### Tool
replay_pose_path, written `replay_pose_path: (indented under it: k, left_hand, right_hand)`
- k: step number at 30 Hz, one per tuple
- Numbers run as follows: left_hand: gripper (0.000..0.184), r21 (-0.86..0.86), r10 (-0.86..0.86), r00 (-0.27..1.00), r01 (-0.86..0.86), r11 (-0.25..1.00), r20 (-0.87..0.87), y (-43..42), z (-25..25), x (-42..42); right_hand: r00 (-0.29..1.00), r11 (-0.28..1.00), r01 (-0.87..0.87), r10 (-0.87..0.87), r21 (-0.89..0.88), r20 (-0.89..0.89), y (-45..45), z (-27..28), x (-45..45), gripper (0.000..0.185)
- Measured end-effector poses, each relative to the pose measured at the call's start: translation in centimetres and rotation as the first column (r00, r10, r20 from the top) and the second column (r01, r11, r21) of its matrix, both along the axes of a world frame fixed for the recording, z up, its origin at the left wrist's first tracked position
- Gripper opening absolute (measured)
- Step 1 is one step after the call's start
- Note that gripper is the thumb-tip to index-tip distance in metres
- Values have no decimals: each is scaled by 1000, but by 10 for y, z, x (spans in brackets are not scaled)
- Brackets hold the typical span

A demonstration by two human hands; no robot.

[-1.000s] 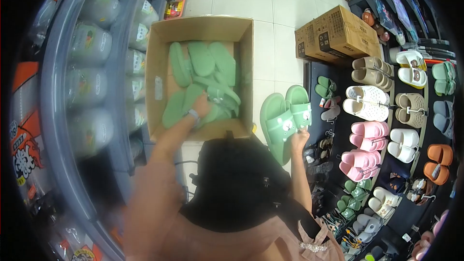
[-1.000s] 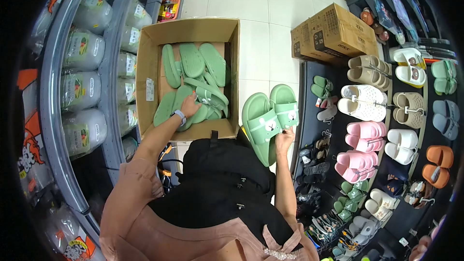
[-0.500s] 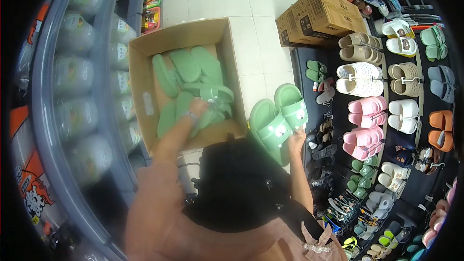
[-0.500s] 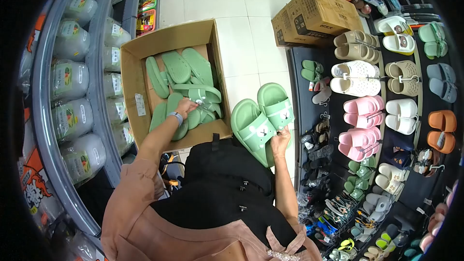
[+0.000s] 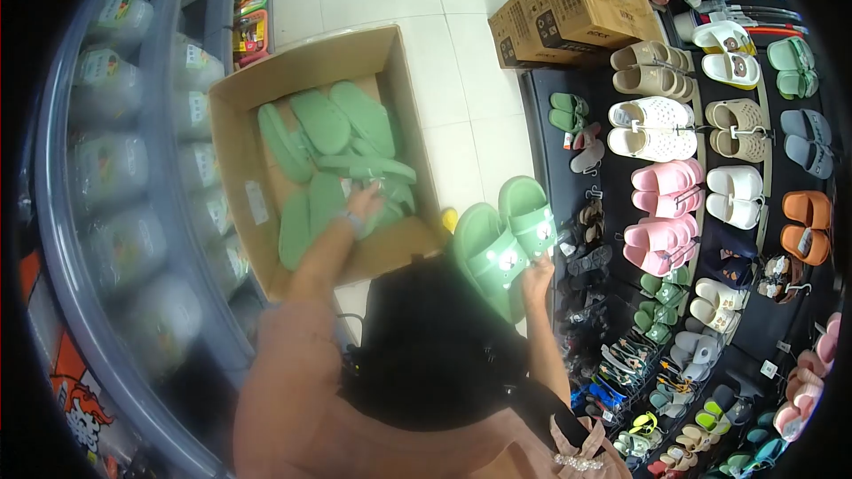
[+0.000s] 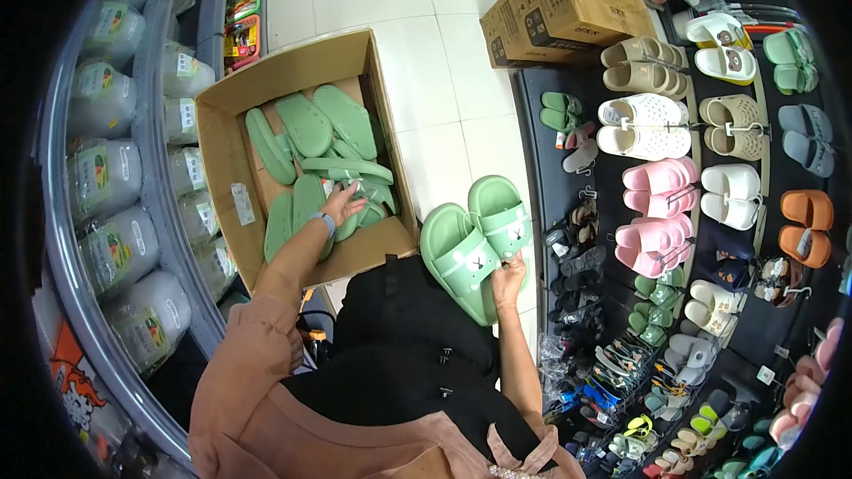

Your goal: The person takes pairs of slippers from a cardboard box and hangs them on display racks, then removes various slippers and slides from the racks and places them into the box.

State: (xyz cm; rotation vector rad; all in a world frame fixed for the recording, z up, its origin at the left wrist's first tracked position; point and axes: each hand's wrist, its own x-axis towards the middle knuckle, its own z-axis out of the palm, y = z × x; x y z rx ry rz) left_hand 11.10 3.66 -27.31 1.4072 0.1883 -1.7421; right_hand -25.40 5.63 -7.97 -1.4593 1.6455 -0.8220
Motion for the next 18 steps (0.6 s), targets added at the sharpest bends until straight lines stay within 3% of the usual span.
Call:
replay_pose_path:
  k: [3, 7, 9, 13, 15, 18]
  left_hand:
    - [62, 6, -112, 988, 113, 994, -110, 0, -5, 7]
    - [64, 32, -95, 980, 102, 994, -172, -4, -14, 10]
    - [64, -3, -13, 999, 13, 1000, 34, -9, -10, -1]
    - [59, 28, -3, 987, -1, 1000, 164, -12, 2, -6]
    - [54, 31, -85, 995, 86, 996, -44, -10, -5, 2]
    - [51, 10, -173, 983, 174, 985, -64, -3, -3, 12]
  right_hand:
    - [996, 997, 23, -16, 78, -92, 13, 2, 3, 33]
    - [982, 997, 10, 6, 81, -190, 26, 3, 16, 32]
    - [994, 986, 106, -106, 127, -13, 29, -2, 16, 32]
    - [974, 975, 198, -207, 97, 89, 26, 21, 40, 45]
    - [986, 997, 78, -73, 23, -152, 24, 31, 43, 46]
    - [988, 996, -27, 40, 90, -147, 30, 21, 21, 35]
